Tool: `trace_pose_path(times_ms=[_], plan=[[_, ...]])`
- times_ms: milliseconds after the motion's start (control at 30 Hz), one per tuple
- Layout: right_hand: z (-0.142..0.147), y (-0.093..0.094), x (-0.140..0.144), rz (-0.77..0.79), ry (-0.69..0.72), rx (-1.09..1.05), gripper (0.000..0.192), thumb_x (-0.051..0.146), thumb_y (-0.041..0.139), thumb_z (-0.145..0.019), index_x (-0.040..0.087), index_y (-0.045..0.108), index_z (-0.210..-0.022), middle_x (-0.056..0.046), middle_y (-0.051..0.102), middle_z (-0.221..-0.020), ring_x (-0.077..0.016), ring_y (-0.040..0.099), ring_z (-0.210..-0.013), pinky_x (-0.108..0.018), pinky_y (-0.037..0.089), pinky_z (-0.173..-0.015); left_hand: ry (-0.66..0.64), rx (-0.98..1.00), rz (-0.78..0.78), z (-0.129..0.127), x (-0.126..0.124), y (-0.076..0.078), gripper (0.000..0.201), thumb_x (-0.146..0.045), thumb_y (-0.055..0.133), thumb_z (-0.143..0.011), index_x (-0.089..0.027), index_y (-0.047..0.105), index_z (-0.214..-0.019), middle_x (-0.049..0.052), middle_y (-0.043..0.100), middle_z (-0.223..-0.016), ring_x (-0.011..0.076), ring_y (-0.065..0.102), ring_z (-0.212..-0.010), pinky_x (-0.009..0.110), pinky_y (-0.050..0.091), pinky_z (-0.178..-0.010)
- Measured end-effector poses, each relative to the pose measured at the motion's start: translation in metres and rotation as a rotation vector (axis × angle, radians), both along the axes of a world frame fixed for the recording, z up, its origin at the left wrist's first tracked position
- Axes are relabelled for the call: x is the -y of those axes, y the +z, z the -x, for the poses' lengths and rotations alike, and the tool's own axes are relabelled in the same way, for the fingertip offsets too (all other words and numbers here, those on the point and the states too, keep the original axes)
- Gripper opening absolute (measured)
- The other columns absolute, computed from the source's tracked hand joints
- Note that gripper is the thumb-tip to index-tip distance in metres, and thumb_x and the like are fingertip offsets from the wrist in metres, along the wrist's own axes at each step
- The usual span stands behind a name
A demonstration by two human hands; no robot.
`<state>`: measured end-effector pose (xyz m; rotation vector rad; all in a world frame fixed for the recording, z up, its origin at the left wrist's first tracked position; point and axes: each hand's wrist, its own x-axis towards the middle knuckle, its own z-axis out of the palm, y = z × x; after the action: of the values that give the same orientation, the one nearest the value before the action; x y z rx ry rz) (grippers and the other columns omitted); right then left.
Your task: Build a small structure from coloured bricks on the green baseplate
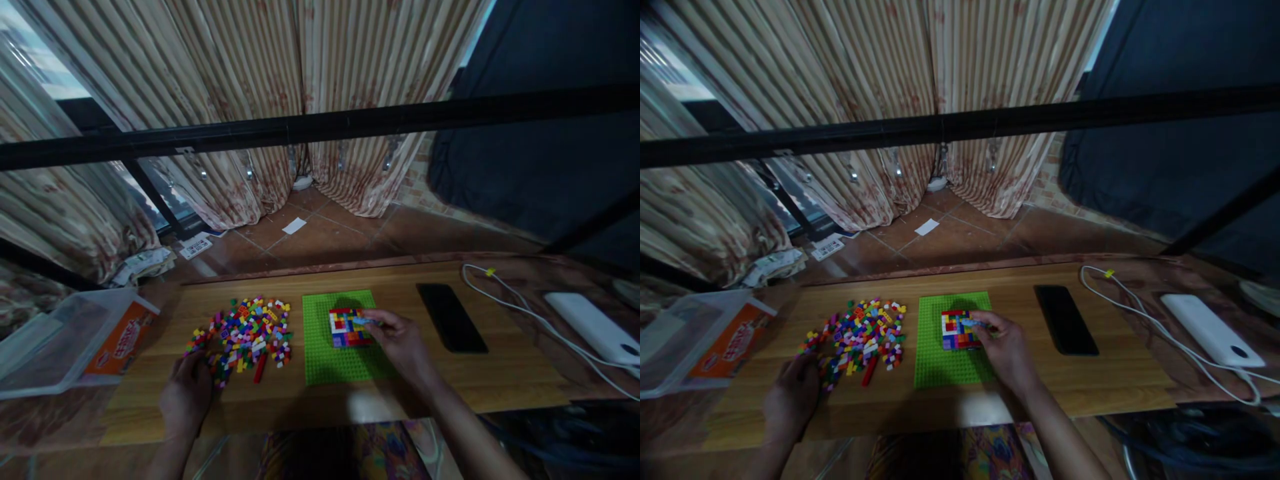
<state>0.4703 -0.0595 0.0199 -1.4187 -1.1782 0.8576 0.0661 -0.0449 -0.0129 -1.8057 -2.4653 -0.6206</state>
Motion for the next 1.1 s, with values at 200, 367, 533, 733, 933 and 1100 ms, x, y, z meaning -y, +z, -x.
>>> trace_pose_path(times_ms=[200,367,533,733,933,1100], plan=[[0.002,0.001,-0.026,-0.125,0.16,0.431,0.014,0.029,0.059,-0.086,0.026,0.072,-0.09,-0.003,0.072,-0.088,-0.02,0.065,-0.086,-0.035,0.05,-0.079,0.021,0.005,0.011,-0.001,0.0,0.001,0.028,-0.031,0.047,-0.087,-0.019,0.067,-0.102,0.007,0.065,-0.102,0.0151,0.058,-0.071,0.023,0.036,-0.055],[0.004,0.0,-0.033,-0.181,0.221,0.52,0.011,0.022,0.059,-0.088,0.024,0.068,-0.083,-0.001,0.07,-0.083,-0.0184,0.063,-0.082,-0.032,0.048,-0.076,0.019,0.017,-0.008,-0.001,0.001,0.0,0.028,-0.032,0.046,-0.087,-0.019,0.067,-0.102,0.007,0.065,-0.102,0.0156,0.059,-0.074,0.023,0.039,-0.058],[0.005,0.001,-0.033,-0.229,0.301,0.557,0.015,0.017,0.055,-0.089,0.022,0.067,-0.082,-0.002,0.065,-0.09,-0.0163,0.062,-0.085,-0.029,0.048,-0.078,0.041,0.031,0.015,-0.002,0.001,0.0,0.029,-0.031,0.047,-0.086,-0.018,0.067,-0.103,0.008,0.065,-0.105,0.0159,0.06,-0.075,0.023,0.039,-0.057],[-0.003,0.003,-0.03,-0.248,0.335,0.59,0.022,0.009,0.051,-0.088,0.023,0.068,-0.087,-0.002,0.065,-0.092,-0.0151,0.061,-0.083,-0.028,0.048,-0.077,0.046,0.003,0.025,-0.002,0.001,0.0,0.03,-0.032,0.046,-0.086,-0.019,0.067,-0.104,0.008,0.066,-0.104,0.0166,0.06,-0.076,0.024,0.039,-0.057],[-0.004,0.003,-0.033,-0.281,0.312,0.684,0.018,0.01,0.055,-0.088,0.023,0.068,-0.084,-0.001,0.069,-0.084,-0.0181,0.06,-0.081,-0.031,0.047,-0.076,0.026,-0.008,0.015,0.001,0.001,-0.003,0.029,-0.032,0.046,-0.087,-0.02,0.066,-0.104,0.007,0.065,-0.105,0.0166,0.061,-0.076,0.025,0.04,-0.06],[0.0,0.004,-0.034,-0.241,0.318,0.682,0.018,0.012,0.054,-0.089,0.023,0.068,-0.089,-0.002,0.069,-0.088,-0.0182,0.061,-0.084,-0.031,0.048,-0.079,0.011,-0.015,0.001,-0.002,0.002,-0.001,0.029,-0.031,0.045,-0.088,-0.019,0.066,-0.105,0.007,0.065,-0.104,0.0155,0.06,-0.075,0.024,0.039,-0.059]])
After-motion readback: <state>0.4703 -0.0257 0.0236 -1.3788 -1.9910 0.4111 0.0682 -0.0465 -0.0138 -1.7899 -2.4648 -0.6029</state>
